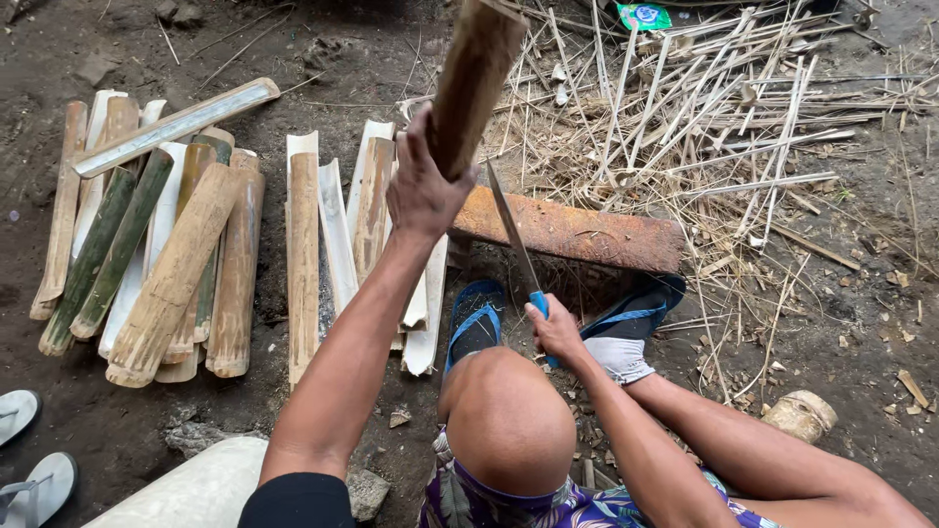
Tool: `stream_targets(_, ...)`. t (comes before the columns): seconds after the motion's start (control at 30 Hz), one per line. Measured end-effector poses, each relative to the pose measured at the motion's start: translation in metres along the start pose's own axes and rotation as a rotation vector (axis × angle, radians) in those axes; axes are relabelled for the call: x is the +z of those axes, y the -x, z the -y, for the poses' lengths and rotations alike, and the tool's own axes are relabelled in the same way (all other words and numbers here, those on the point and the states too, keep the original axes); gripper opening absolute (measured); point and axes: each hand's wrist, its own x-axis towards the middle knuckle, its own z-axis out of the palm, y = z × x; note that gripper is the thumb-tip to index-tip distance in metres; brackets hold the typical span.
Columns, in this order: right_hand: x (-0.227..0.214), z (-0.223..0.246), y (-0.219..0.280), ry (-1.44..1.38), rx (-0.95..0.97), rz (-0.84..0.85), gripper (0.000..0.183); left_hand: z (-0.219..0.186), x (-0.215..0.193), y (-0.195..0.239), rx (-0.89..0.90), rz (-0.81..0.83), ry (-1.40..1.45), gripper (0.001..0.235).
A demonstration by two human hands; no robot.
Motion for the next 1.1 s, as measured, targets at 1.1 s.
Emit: stream_targets(1.1, 0.007, 0.084, -0.027, 0.575, -0.399, -0.214, 0.032, 0.036, 0.050, 0.096, -1.034, 1.061, 0.677, 0.036)
